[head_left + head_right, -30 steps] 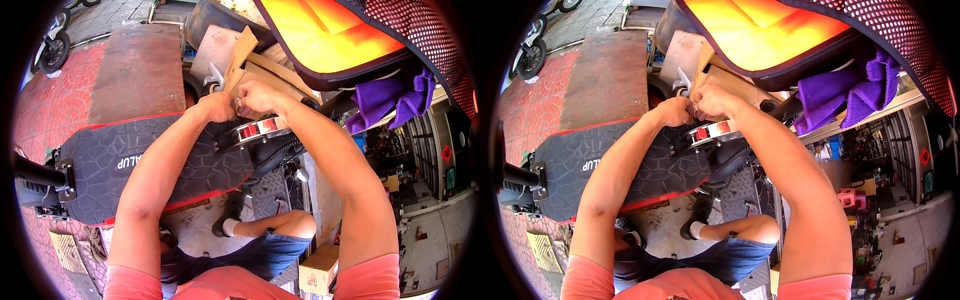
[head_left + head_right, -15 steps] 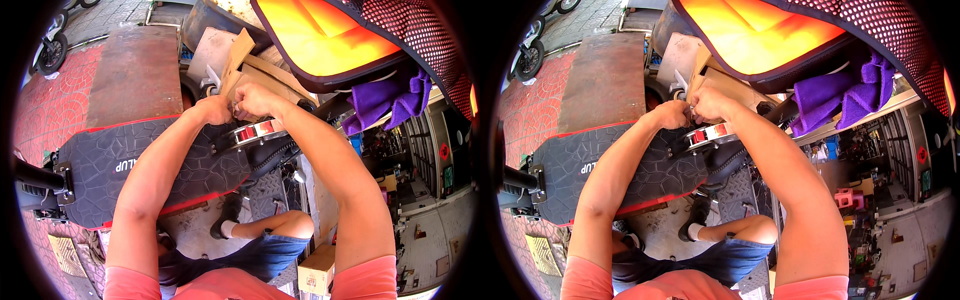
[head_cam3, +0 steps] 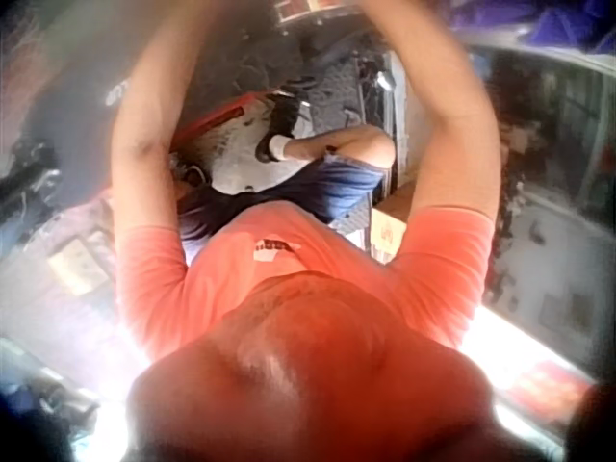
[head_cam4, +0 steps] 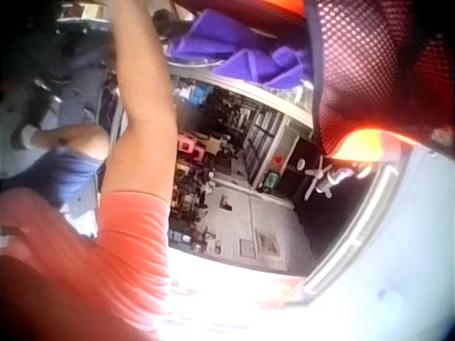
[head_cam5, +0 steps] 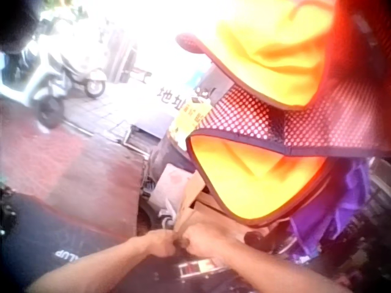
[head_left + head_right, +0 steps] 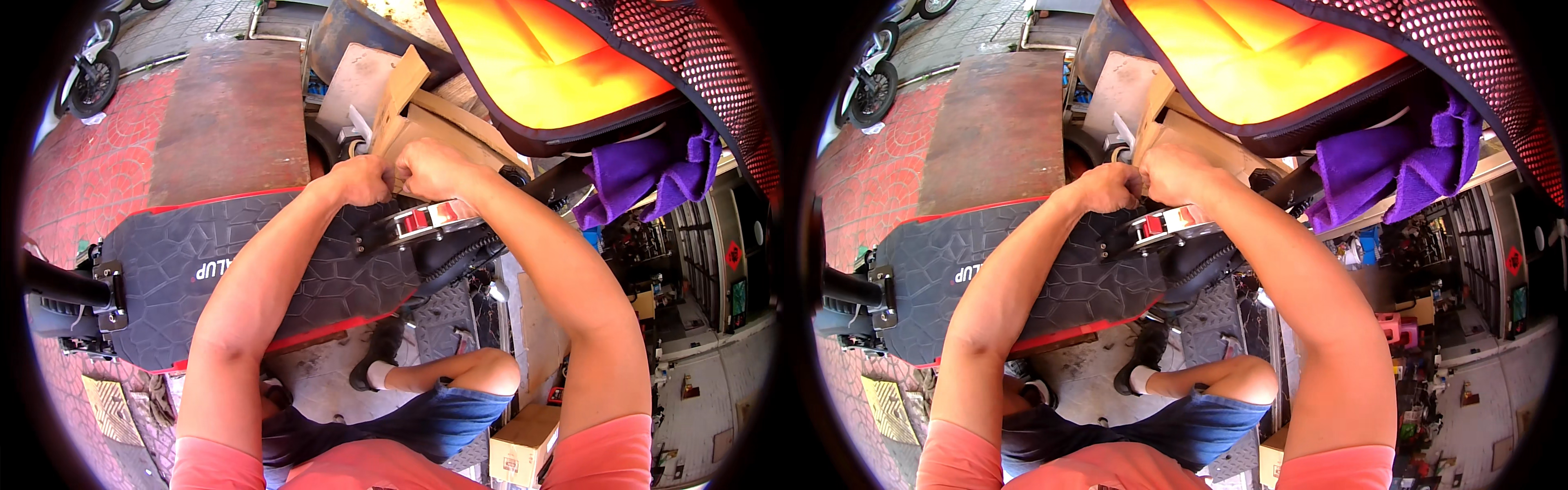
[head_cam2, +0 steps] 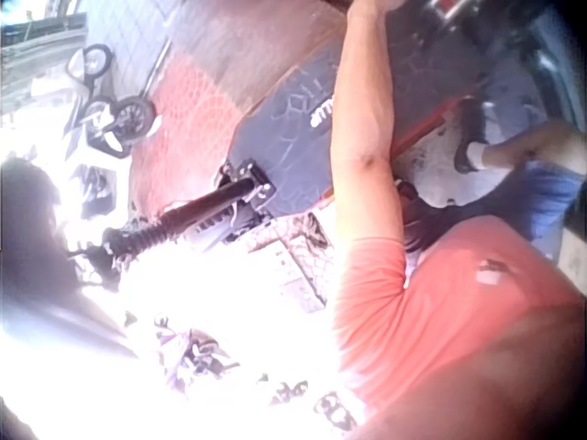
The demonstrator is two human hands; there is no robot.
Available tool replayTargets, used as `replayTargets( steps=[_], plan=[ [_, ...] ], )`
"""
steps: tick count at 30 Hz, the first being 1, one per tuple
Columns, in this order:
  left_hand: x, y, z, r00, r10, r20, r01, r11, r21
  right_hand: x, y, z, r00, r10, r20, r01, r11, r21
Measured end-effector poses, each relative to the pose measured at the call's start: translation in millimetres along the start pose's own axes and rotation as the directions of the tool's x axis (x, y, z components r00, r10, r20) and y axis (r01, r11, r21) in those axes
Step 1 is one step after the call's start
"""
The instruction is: The person disconnects wires, uses a power drill to remove screws from the side panel, and manipulates electrical connectors while repairing an electric scooter.
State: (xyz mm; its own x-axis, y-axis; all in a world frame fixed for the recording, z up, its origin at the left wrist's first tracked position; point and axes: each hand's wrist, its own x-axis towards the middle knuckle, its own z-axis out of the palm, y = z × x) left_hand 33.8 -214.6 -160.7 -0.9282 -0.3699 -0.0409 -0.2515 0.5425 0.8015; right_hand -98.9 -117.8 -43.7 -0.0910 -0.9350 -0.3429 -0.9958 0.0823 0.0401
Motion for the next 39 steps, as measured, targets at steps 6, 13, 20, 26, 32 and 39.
replayTargets(
  steps=[6,13,20,26,32,39],
  plan=[
    [-5,14,10,0.998,-0.009,-0.065,0.012,0.999,0.04,6,4,0,0.917,0.218,0.333,-0.37,0.775,0.512],
    [-4,9,8,0.998,0.025,-0.06,-0.021,0.998,0.059,5,4,-1,0.944,0.238,0.229,-0.31,0.879,0.362],
    [2,-1,11,0.995,0.083,-0.058,-0.082,0.996,0.029,-5,-17,-16,0.994,-0.106,-0.031,0.088,0.928,-0.363],
    [-5,5,8,0.996,0.073,-0.05,-0.07,0.996,0.06,-4,2,-7,0.976,0.171,0.136,-0.162,0.984,-0.076],
    [-10,7,5,0.998,0.046,-0.048,-0.043,0.996,0.072,3,14,6,0.965,0.169,0.201,-0.203,0.966,0.159],
    [-7,2,2,0.995,0.098,-0.018,-0.097,0.994,0.047,-7,-8,-25,0.975,-0.188,0.117,0.2,0.974,-0.106]
  ],
)
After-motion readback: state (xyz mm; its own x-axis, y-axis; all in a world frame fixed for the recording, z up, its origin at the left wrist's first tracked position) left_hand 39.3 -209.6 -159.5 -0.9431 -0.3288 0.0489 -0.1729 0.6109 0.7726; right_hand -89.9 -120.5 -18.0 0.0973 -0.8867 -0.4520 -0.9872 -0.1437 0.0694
